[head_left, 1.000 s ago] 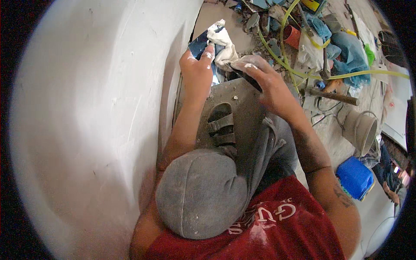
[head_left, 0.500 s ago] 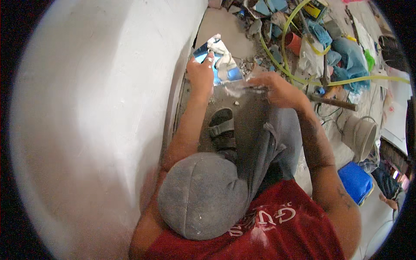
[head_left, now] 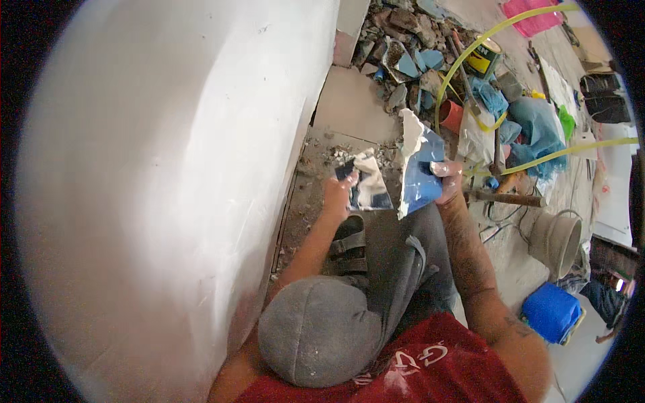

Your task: Applying joint compound to a wall section during renovation.

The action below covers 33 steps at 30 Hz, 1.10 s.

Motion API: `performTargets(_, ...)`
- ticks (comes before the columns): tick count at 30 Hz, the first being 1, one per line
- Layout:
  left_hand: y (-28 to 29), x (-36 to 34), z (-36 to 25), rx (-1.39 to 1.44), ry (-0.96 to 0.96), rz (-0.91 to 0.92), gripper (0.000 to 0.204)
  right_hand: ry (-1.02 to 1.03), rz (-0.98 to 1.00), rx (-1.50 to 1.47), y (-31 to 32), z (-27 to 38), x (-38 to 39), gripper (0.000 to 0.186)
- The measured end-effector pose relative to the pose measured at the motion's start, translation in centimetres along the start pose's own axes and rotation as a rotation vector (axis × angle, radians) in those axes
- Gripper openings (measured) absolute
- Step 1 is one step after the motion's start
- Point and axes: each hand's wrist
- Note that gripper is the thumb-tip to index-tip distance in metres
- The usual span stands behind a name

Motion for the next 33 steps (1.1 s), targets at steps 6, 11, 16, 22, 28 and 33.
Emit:
performTargets(6, -2.4, 2.6, 1.3, 0.026, 0.082, 0.216, 0.020, 0.130, -0.096, 0.555, -7.1, 3.3, -3.3, 0.044)
performTargets(11, 0.0, 2.9, 8.6, 0.136, 0.237, 0.424, 0.026, 0.547, 0.262, 2.307, -4.8, 7.7, -12.8, 0.043)
performTargets(16, -0.1, 4.2, 8.4, 0.383, 0.406, 0.463, 0.028, 0.555, 0.715, 3.383, -1.4, 7.5, -19.6, 0.019)
performTargets(22, 1.2, 3.5, 10.7, 0.531, 0.324, 0.483, 0.029, 0.818, 0.783, 3.545, -1.4, 6.5, -23.2, 0.020)
performTargets(28, 0.7, 3.8, 8.7, 0.450, 0.371, 0.464, 0.029, 0.908, 0.832, 3.534, -0.3, 8.1, -25.8, 0.015)
performTargets(33, 1.6, 3.1, 10.3, 0.443, 0.359, 0.531, 0.032, 0.938, 0.958, 3.535, -1.2, 8.7, -26.2, 0.017)
Point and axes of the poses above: each hand's wrist, its own x-axis away from the middle knuckle, its own y-axis out of the back of the hand, z = x × y, and after that the axes turned 14 degrees about z, right-handed
